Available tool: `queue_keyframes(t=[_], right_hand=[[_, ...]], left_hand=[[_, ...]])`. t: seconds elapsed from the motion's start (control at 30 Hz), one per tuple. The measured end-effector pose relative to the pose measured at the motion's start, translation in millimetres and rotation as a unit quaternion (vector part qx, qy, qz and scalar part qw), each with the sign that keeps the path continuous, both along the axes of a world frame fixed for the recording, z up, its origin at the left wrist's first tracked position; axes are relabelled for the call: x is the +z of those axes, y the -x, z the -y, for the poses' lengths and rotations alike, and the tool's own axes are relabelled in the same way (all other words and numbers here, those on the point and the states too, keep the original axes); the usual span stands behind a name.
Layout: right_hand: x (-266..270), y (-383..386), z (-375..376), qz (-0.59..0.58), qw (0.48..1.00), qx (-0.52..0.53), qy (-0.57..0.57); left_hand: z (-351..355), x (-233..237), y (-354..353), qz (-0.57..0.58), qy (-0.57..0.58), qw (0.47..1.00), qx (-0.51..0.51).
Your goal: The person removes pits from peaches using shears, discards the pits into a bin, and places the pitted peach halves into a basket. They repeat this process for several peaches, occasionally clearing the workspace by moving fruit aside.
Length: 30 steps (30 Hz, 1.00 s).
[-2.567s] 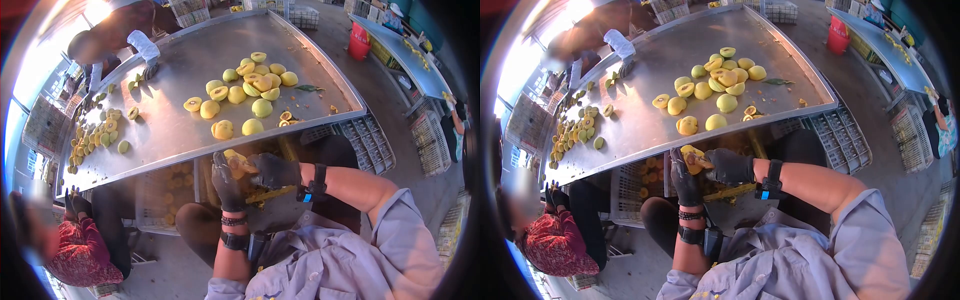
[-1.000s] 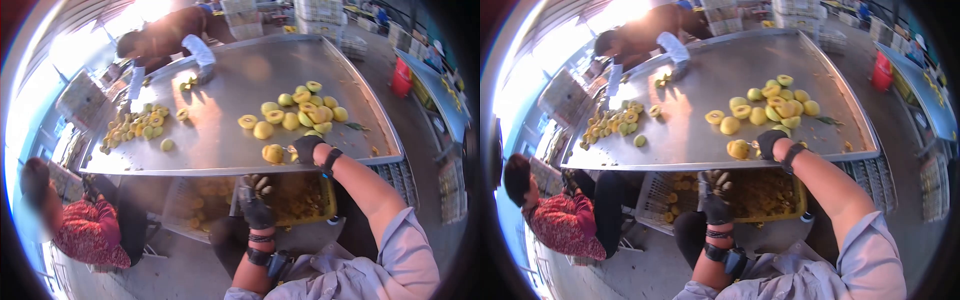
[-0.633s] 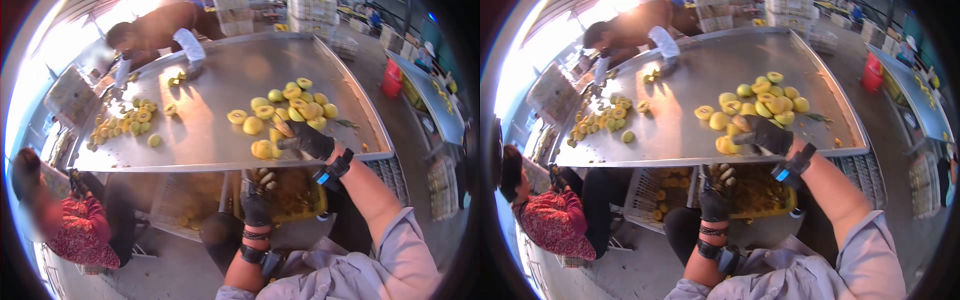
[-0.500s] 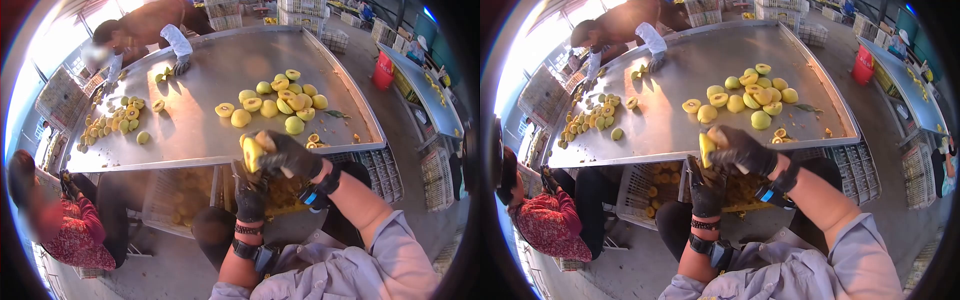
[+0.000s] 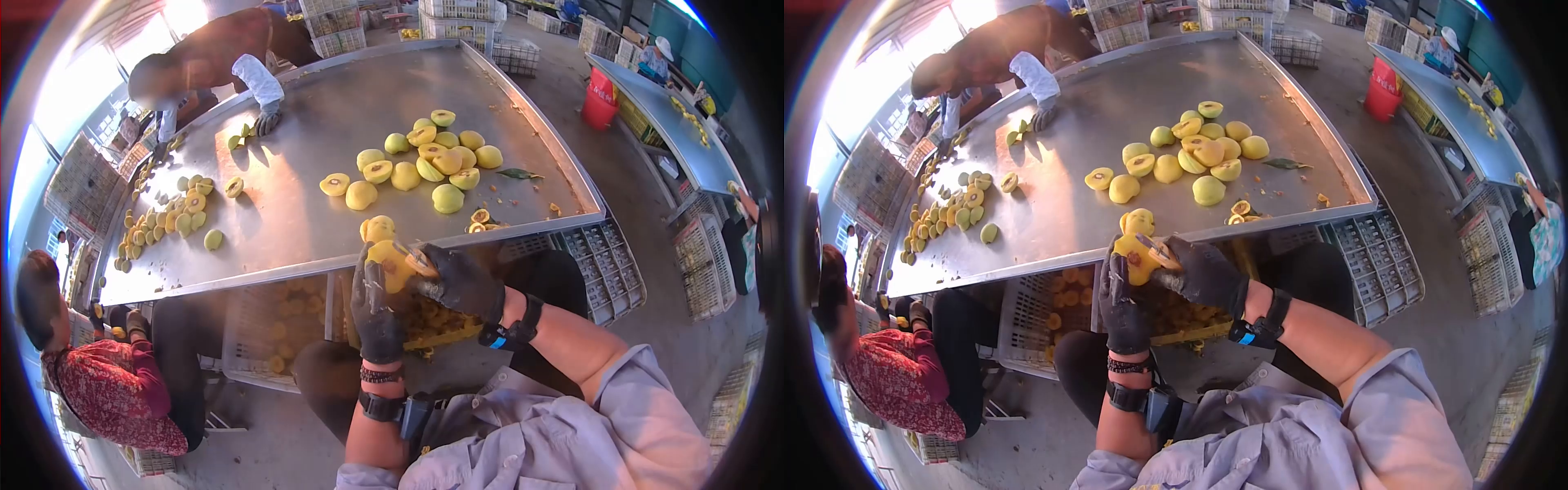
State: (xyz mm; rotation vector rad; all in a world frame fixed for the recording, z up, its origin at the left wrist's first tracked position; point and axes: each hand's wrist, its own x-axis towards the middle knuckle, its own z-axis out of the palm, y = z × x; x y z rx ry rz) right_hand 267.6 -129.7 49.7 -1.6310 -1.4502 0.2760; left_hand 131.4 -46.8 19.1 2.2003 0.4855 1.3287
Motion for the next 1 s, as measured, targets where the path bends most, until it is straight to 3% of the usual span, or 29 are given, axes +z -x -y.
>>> queue_keyframes(t=[0.03, 0.13, 0.23, 0.3, 0.37, 0.43, 0.5, 0.6, 0.67, 0.83, 0.9, 0.97, 1.0], right_hand=[[-1, 1, 1, 0.026, 1.0, -0.004, -0.007], [0, 4, 7, 0.146, 0.987, -0.045, -0.04], [14, 5, 13, 0.207, 0.976, -0.015, 0.061], [5, 4, 10, 0.24, 0.969, -0.035, 0.04], [-1, 6, 10, 0.256, 0.965, -0.041, 0.035], [-2, 7, 9, 0.254, 0.966, -0.038, 0.04], [-3, 9, 9, 0.27, 0.962, -0.032, 0.038], [-6, 9, 11, 0.289, 0.952, -0.009, 0.095], [-9, 10, 12, 0.289, 0.95, 0.009, 0.116], [-12, 11, 17, 0.259, 0.96, 0.035, 0.099], [-2, 15, 17, 0.212, 0.964, 0.049, 0.151], [1, 15, 17, 0.161, 0.969, 0.071, 0.172], [-1, 14, 16, 0.134, 0.973, 0.086, 0.169]], left_hand=[[-1, -2, -1, -0.001, -0.056, 0.998, 0.021], [10, 12, -6, 0.085, 0.234, 0.968, -0.036], [8, 1, -11, 0.138, 0.302, 0.939, -0.092], [10, 2, -11, 0.095, 0.244, 0.964, -0.054], [12, 1, -11, 0.127, 0.303, 0.942, -0.064], [12, 3, -17, 0.231, 0.465, 0.846, -0.121], [12, 3, -16, 0.177, 0.387, 0.902, -0.074], [10, -11, -13, 0.041, 0.117, 0.991, 0.059], [8, -17, -13, 0.009, 0.038, 0.995, 0.089], [10, -13, -14, 0.084, 0.323, 0.943, -0.002], [8, -25, -17, 0.008, 0.109, 0.987, 0.121], [6, -32, -17, -0.024, 0.035, 0.988, 0.15], [8, -24, -16, -0.019, 0.073, 0.99, 0.121]])
